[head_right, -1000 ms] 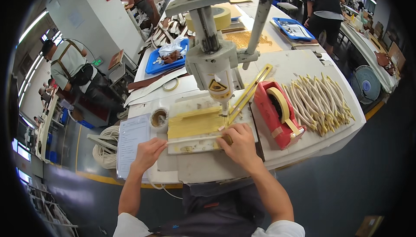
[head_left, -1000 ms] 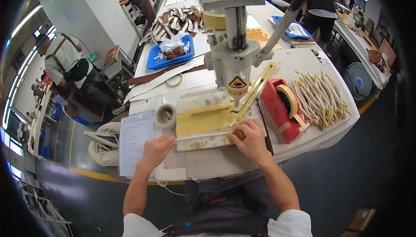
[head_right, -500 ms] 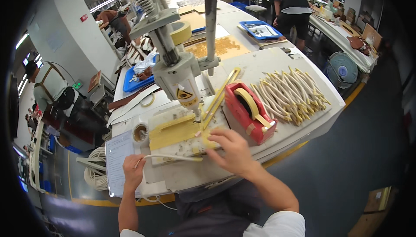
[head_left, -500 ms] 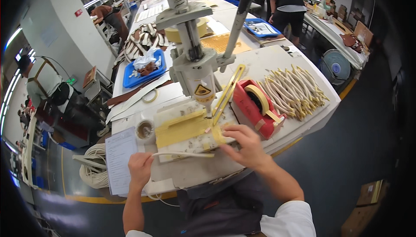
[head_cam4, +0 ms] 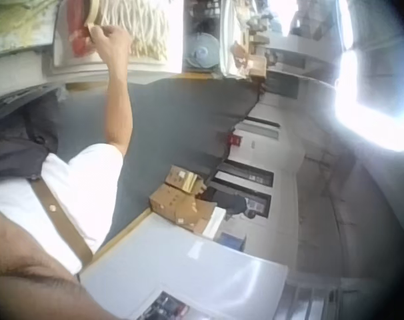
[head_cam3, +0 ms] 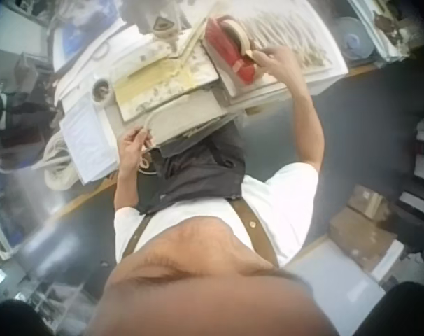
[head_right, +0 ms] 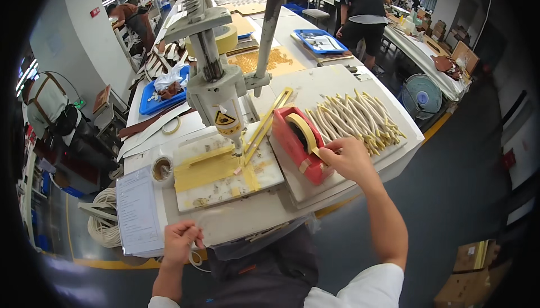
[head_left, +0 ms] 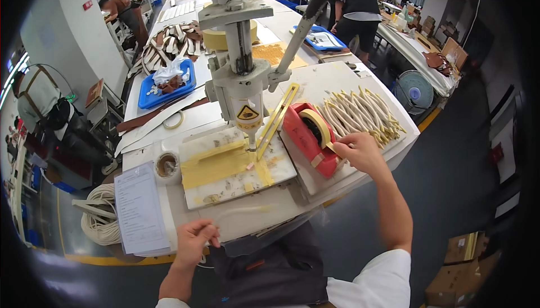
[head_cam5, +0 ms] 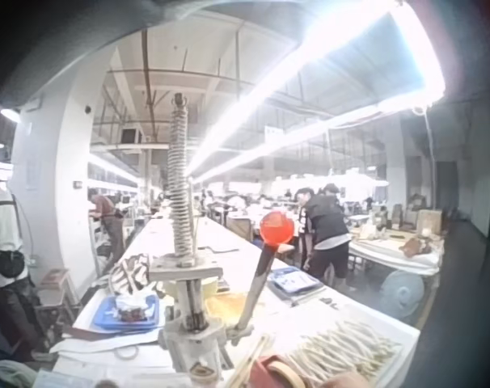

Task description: The person inserts a white cable into a yellow plastic housing and secures it using a manual press machine. They repeat this process for multiple cables, placing the finished units on a pile to the right of the workstation.

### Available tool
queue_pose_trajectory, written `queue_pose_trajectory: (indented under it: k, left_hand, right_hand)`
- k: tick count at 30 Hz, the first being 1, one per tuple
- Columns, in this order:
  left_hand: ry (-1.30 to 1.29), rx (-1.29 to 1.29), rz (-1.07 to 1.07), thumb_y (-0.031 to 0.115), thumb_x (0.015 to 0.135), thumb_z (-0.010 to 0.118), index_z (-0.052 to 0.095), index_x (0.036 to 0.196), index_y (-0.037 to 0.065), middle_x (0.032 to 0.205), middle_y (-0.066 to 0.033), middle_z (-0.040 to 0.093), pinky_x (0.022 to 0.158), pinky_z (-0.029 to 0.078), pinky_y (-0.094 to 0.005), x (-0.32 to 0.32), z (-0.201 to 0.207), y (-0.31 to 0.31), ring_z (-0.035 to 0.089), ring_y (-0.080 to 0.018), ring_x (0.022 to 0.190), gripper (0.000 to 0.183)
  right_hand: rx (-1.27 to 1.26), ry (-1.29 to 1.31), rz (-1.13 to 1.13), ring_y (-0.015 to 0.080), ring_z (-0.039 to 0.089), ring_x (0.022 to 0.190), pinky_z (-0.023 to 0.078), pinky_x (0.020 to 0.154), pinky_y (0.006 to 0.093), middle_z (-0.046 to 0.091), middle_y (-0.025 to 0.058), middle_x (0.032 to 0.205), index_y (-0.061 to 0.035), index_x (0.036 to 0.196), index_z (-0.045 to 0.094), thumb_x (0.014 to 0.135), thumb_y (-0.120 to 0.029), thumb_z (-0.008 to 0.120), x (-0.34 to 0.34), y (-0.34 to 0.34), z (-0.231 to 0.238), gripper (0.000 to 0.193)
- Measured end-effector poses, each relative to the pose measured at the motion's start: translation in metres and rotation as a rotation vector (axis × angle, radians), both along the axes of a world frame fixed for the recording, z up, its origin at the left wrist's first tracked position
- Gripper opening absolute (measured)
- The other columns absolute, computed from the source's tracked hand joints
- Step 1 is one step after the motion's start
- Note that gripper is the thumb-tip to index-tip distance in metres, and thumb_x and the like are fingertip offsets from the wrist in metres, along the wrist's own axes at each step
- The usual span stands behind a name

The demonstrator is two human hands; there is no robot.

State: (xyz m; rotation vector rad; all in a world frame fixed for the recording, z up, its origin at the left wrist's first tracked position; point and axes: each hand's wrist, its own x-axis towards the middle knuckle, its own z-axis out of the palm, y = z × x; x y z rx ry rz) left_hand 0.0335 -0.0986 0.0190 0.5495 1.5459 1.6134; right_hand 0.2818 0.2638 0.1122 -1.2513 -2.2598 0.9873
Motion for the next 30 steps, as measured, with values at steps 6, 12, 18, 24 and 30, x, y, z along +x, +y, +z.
queue_pose_trajectory:
  k: [6, 12, 18, 24, 30]
  left_hand:
    - [-0.150, -0.056, -0.179, 0.009, 0.097, 0.066, 0.071, 0.100, -0.008, 0.079, -0.0108, 0.069, 0.054, 0.053, -0.0248, 0.038, -0.009, 0.005, 0.064, -0.0151, 0.059, 0.018]
    - [-0.134, -0.088, -0.174, 0.011, 0.097, 0.067, 0.072, 0.101, -0.007, 0.078, -0.0094, 0.070, 0.051, 0.050, -0.0222, 0.040, -0.018, 0.005, 0.063, -0.0126, 0.056, 0.019]
    - [-0.171, -0.103, -0.148, 0.009, 0.097, 0.067, 0.071, 0.099, -0.009, 0.075, -0.0110, 0.069, 0.046, 0.048, -0.0226, 0.035, -0.017, 0.016, 0.060, -0.0130, 0.052, 0.018]
    - [-0.200, -0.116, -0.142, 0.009, 0.097, 0.067, 0.071, 0.098, -0.009, 0.075, -0.0111, 0.069, 0.046, 0.048, -0.0229, 0.039, -0.017, 0.025, 0.059, -0.0129, 0.051, 0.018]
    - [-0.206, -0.113, -0.150, 0.016, 0.097, 0.068, 0.072, 0.102, -0.006, 0.078, -0.0081, 0.070, 0.047, 0.044, -0.0211, 0.036, -0.013, 0.037, 0.061, -0.0101, 0.053, 0.022]
  right_hand:
    - [-0.441, -0.034, 0.041, 0.0139, 0.068, 0.057, 0.051, 0.052, 0.0250, 0.071, 0.0090, 0.076, 0.0017, 0.087, 0.076, 0.088, -0.030, 0.072, -0.001, 0.026, 0.005, 0.032]
    - [-0.812, 0.395, -0.031, 0.0246, 0.076, 0.085, 0.062, 0.076, 0.0326, 0.071, 0.0135, 0.104, 0.0029, 0.117, 0.066, 0.097, -0.026, 0.068, 0.021, 0.010, -0.007, 0.035]
    - [-0.828, 0.773, 0.002, 0.0257, 0.075, 0.092, 0.062, 0.084, 0.0370, 0.068, 0.0188, 0.120, 0.0015, 0.109, 0.066, 0.098, -0.021, 0.066, 0.041, -0.006, -0.039, 0.025]
    - [-0.598, 0.818, -0.105, 0.0219, 0.071, 0.103, 0.057, 0.092, 0.0335, 0.054, 0.0252, 0.141, -0.0022, 0.074, 0.064, 0.096, -0.013, 0.069, 0.045, -0.027, -0.062, 0.025]
    - [-0.289, 0.695, -0.128, 0.0151, 0.066, 0.103, 0.054, 0.084, 0.0307, 0.063, 0.0208, 0.135, 0.0014, 0.072, 0.066, 0.088, -0.002, 0.075, 0.045, -0.025, -0.080, 0.018]
